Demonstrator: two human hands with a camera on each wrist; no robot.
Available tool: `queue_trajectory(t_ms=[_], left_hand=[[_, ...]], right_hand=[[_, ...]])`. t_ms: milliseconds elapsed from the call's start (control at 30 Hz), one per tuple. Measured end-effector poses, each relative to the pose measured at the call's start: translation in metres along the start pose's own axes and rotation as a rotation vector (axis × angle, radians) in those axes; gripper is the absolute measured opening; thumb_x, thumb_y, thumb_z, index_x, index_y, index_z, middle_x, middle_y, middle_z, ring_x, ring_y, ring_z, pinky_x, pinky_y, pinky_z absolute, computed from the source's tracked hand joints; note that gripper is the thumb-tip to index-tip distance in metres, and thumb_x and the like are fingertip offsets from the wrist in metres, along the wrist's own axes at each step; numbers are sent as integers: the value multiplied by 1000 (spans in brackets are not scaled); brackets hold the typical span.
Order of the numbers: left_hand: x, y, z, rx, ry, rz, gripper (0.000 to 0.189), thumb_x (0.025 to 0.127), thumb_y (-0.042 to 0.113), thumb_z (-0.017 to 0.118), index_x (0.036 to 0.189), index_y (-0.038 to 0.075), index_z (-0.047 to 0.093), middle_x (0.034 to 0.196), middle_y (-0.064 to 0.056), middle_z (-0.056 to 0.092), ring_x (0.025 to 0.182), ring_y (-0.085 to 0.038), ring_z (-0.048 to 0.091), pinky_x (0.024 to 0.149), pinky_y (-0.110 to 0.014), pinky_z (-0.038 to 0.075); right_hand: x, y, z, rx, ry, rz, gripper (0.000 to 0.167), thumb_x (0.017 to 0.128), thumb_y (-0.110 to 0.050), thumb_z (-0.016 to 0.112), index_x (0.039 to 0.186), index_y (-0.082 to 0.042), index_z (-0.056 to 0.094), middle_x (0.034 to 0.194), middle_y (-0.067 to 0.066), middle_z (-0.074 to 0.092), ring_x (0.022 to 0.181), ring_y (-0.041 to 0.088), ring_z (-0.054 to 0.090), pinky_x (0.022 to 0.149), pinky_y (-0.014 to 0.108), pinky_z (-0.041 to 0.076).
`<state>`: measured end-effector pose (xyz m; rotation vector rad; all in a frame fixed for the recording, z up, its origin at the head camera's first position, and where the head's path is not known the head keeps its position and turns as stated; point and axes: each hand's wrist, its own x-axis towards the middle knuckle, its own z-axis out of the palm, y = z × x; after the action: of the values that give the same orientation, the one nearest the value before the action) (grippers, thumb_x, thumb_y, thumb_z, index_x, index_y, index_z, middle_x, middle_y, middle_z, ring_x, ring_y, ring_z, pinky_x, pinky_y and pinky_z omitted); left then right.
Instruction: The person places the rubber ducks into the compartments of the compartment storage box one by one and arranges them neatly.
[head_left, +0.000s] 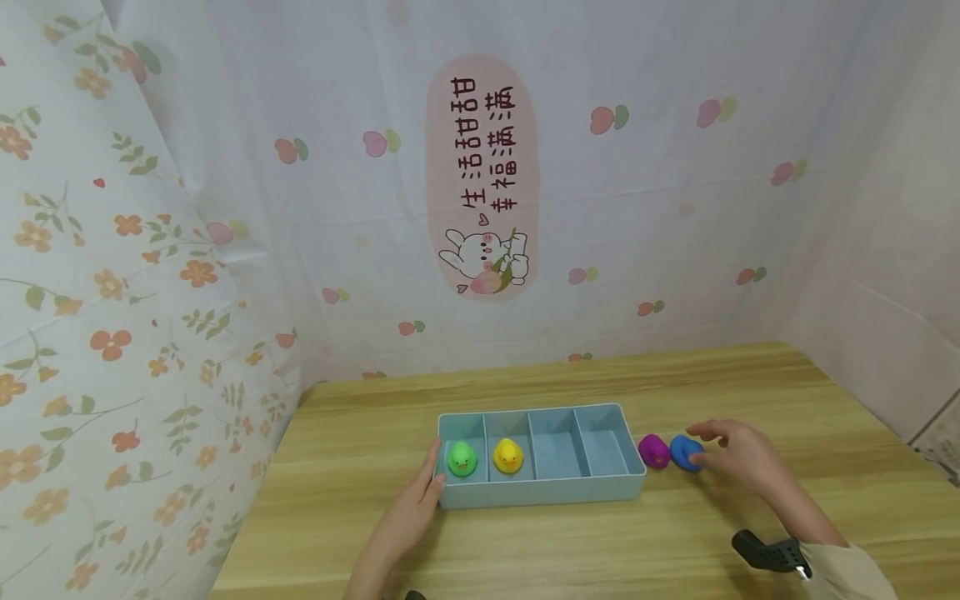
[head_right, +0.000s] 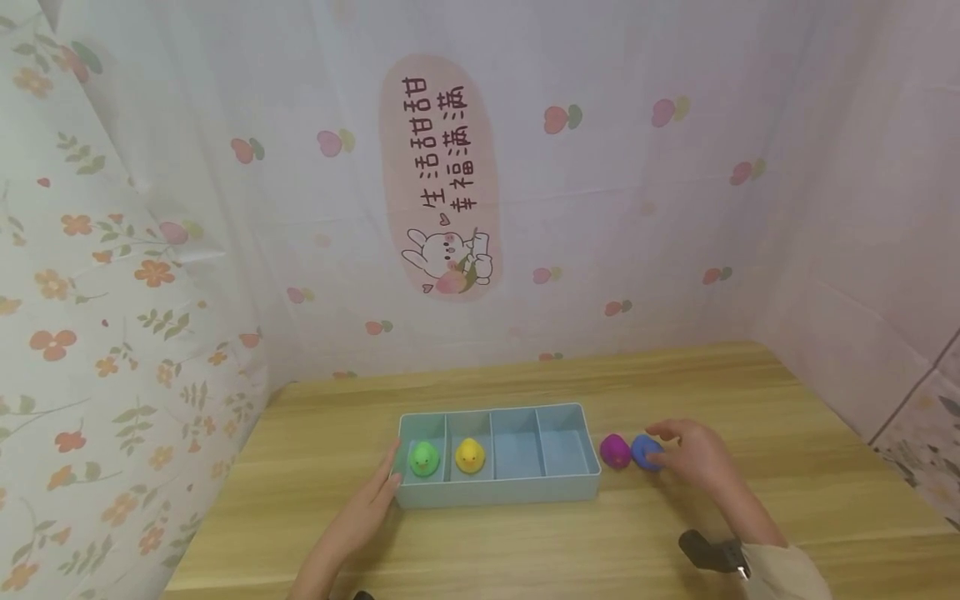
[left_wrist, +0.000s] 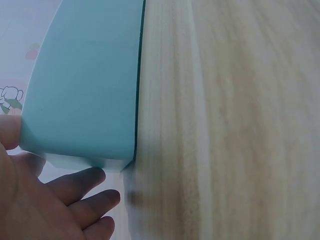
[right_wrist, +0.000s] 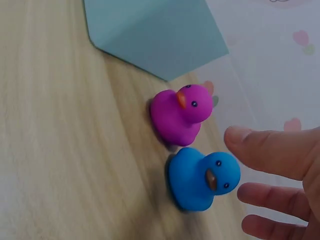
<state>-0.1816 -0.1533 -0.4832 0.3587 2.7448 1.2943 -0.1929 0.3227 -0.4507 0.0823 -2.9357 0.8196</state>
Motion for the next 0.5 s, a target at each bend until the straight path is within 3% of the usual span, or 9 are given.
queue_trajectory(t_ms=[300,500], left_hand=[[0,0,0,-4,3,-2,54,105,33,33,155,22,14,156,-14,25,140,-41,29,113,-58,25],[0,0,0,-7,1,8,55,105,32,34,155,20,14,155,-15,24,139,-42,29,112,-59,24]], right_hand=[[-1,8,6,1,-2,-90,44,71,-8,80,110,5,66,99,25,66,91,47,60,76,57,51],[-2,19,13,41,-14,-107,44,73,-6,79,114,4,65,109,31,63,100,51,58,80,62,49]])
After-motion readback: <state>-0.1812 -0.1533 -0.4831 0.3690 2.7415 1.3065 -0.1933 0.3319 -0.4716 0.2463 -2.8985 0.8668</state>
